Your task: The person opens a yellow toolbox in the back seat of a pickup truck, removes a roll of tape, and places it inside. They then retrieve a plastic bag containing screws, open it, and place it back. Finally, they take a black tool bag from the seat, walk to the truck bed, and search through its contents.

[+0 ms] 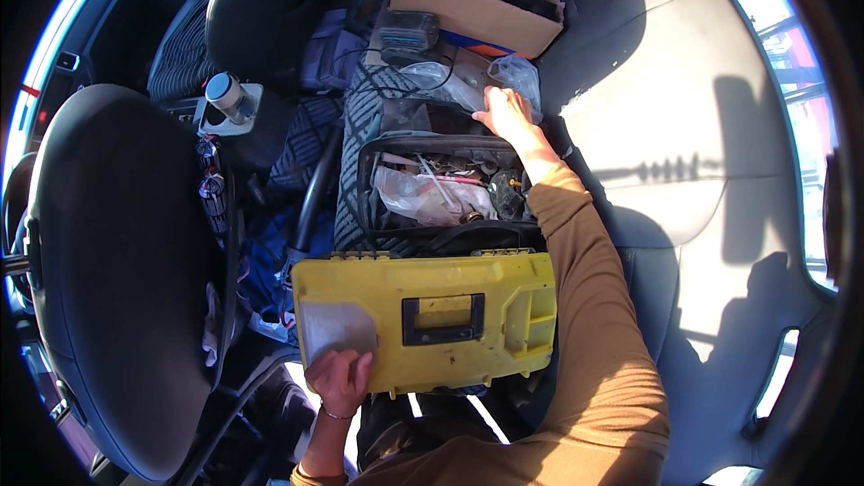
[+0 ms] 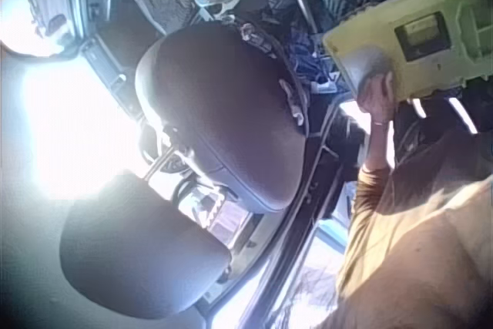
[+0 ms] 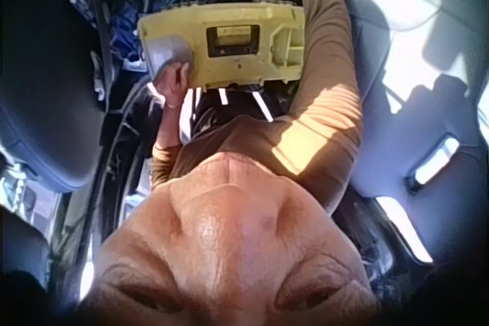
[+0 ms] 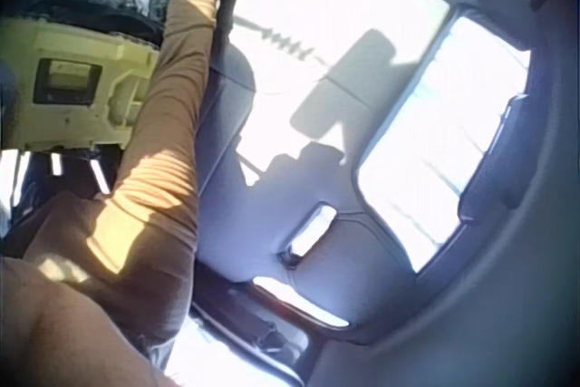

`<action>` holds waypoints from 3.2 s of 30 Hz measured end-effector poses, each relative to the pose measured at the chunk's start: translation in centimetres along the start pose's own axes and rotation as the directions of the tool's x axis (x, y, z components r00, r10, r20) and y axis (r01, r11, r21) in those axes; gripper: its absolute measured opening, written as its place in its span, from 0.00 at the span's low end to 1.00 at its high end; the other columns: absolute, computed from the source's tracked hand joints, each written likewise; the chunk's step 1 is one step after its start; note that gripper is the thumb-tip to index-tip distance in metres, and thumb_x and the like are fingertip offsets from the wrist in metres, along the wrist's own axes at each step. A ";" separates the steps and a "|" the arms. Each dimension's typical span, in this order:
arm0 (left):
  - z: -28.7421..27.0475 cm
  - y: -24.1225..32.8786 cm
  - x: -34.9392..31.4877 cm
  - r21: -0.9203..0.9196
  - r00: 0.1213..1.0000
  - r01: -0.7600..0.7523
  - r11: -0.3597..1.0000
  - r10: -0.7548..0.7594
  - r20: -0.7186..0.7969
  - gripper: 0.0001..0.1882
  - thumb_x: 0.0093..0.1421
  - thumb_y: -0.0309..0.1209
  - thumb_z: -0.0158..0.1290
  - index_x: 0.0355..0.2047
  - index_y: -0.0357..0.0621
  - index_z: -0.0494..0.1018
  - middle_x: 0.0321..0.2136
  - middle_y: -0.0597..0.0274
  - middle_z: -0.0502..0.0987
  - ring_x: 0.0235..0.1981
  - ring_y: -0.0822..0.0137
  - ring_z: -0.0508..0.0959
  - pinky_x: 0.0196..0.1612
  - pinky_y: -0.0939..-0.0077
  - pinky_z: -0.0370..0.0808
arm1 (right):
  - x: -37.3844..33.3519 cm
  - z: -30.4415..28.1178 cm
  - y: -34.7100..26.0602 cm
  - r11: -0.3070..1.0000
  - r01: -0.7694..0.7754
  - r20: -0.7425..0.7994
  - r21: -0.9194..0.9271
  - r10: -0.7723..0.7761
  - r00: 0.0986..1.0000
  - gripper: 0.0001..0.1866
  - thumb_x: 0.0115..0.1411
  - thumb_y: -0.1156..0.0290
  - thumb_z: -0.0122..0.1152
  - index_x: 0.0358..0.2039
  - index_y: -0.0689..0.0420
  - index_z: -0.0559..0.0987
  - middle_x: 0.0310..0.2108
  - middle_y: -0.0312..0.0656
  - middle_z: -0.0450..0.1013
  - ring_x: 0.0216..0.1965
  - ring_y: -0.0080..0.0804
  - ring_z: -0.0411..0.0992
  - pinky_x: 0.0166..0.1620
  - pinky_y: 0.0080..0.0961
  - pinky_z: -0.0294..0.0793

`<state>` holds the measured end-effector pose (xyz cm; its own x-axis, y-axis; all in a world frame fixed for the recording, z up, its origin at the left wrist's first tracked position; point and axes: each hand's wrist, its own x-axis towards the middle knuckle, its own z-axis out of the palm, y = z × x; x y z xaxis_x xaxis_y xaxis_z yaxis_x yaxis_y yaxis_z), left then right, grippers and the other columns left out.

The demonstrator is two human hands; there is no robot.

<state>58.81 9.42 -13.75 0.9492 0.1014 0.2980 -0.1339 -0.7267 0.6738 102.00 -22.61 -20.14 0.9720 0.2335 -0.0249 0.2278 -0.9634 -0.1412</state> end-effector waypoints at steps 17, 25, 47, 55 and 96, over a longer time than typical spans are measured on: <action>0.1 0.2 0.0 -0.026 0.999 0.027 0.999 -0.028 -0.018 0.11 0.55 0.29 0.70 0.26 0.44 0.76 0.14 0.60 0.69 0.14 0.58 0.71 0.19 0.66 0.66 | 3.6 -10.6 2.8 0.994 -0.112 -0.452 -0.008 0.096 0.887 0.07 0.61 0.70 0.60 0.30 0.56 0.83 0.32 0.54 0.81 0.39 0.58 0.81 0.41 0.47 0.79; 0.1 0.3 0.2 -0.015 1.000 0.015 1.000 -0.015 -0.023 0.11 0.55 0.28 0.70 0.27 0.43 0.76 0.14 0.61 0.70 0.14 0.58 0.72 0.20 0.67 0.66 | 5.7 -13.9 4.1 0.980 -0.185 -0.426 0.073 0.198 0.883 0.11 0.67 0.61 0.63 0.39 0.54 0.85 0.37 0.53 0.82 0.44 0.55 0.81 0.46 0.43 0.78; 0.1 0.2 0.1 0.008 1.000 0.022 1.000 -0.022 -0.017 0.11 0.56 0.28 0.69 0.26 0.43 0.76 0.14 0.60 0.69 0.15 0.57 0.71 0.19 0.66 0.65 | 2.1 -2.4 1.8 0.955 -0.197 0.132 0.222 0.171 0.976 0.16 0.66 0.57 0.62 0.43 0.57 0.81 0.36 0.56 0.82 0.46 0.54 0.81 0.48 0.47 0.79; 0.2 0.2 0.1 0.010 1.000 0.016 1.000 -0.016 -0.022 0.12 0.56 0.29 0.69 0.27 0.43 0.75 0.13 0.61 0.68 0.14 0.58 0.70 0.19 0.66 0.64 | 1.5 1.1 -0.1 0.994 -0.071 -0.217 -0.082 0.051 0.975 0.06 0.58 0.71 0.64 0.28 0.60 0.83 0.31 0.57 0.81 0.36 0.60 0.82 0.40 0.50 0.82; 0.0 0.4 0.2 0.037 0.999 0.024 0.999 -0.025 0.024 0.11 0.57 0.28 0.68 0.27 0.42 0.75 0.15 0.59 0.71 0.15 0.56 0.71 0.20 0.65 0.65 | -1.0 -2.6 -2.9 0.910 -0.068 -0.178 0.409 0.152 0.972 0.30 0.59 0.56 0.72 0.59 0.55 0.76 0.49 0.48 0.81 0.50 0.48 0.81 0.52 0.40 0.79</action>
<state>58.91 9.18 -13.46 0.9587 0.1036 0.2650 -0.1002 -0.7489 0.6551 100.49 -20.38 -17.12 0.9899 0.0572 0.1301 0.1183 -0.8388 -0.5315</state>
